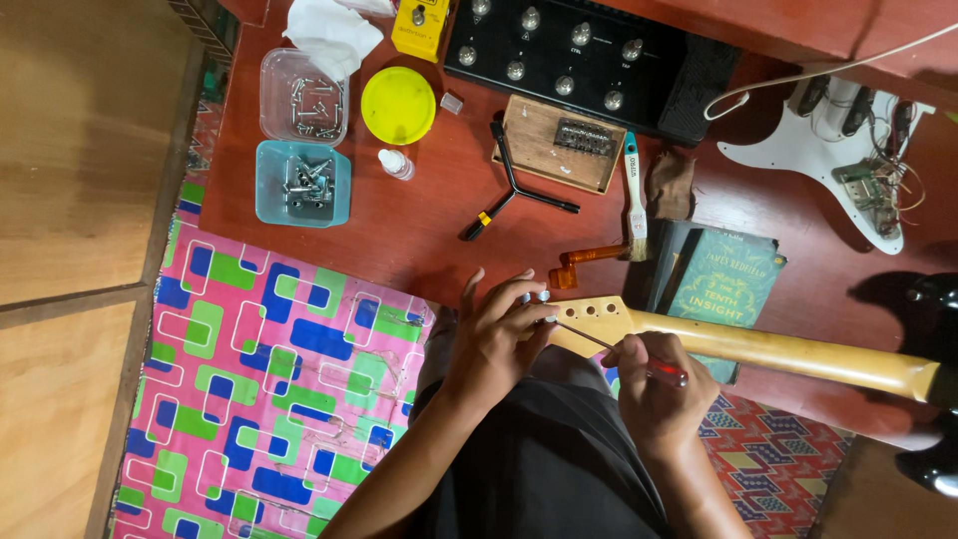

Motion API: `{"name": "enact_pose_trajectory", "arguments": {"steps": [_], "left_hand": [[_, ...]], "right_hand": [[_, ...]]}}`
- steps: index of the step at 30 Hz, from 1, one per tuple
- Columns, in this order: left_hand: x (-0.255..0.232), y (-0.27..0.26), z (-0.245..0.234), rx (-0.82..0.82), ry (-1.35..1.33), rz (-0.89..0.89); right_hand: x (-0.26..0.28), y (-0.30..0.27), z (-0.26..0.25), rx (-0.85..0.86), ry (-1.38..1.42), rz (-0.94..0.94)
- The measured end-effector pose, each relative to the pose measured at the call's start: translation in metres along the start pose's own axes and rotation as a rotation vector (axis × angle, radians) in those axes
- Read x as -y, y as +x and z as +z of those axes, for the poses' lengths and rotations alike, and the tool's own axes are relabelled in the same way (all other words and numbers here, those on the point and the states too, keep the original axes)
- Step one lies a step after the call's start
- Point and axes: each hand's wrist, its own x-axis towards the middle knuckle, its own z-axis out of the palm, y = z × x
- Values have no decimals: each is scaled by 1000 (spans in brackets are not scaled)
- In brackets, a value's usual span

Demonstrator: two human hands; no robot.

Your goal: The person uses a screwdriver to remove screws from the headstock of a guitar neck and places them in a container. They then move to the guitar body and adjust the bridge saddles with the same screwdriver.

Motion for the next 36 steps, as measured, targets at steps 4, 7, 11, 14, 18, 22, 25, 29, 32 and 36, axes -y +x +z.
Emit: {"name": "enact_pose_trajectory", "arguments": {"steps": [4,7,11,14,18,22,25,29,32,36], "left_hand": [[1,2,-1,33,8,-18],[3,4,1,23,23,20],[4,4,-1,38,-4,14],[4,4,-1,30,-22,10],[7,1,0,19,-25,1],[11,5,-7,58,-16,24],[3,13,-27,151,-144,-58],[-43,41,-75,149,-348,-68],[-72,57,-88,296,-468,55],[-74,73,-79,343,-403,242]], "right_hand": [[-2,-6,2,-15,-53,-47],[-4,-10,4,-77,-62,-54],[-1,-4,4,-65,-33,3],[2,-1,2,-43,-40,35],[-1,-2,4,-26,-66,41],[5,2,-1,-13,-50,-2],[11,10,-9,91,-77,26],[30,27,-21,367,144,-229],[35,39,-29,458,191,-277],[29,52,-29,526,156,-242]]}}
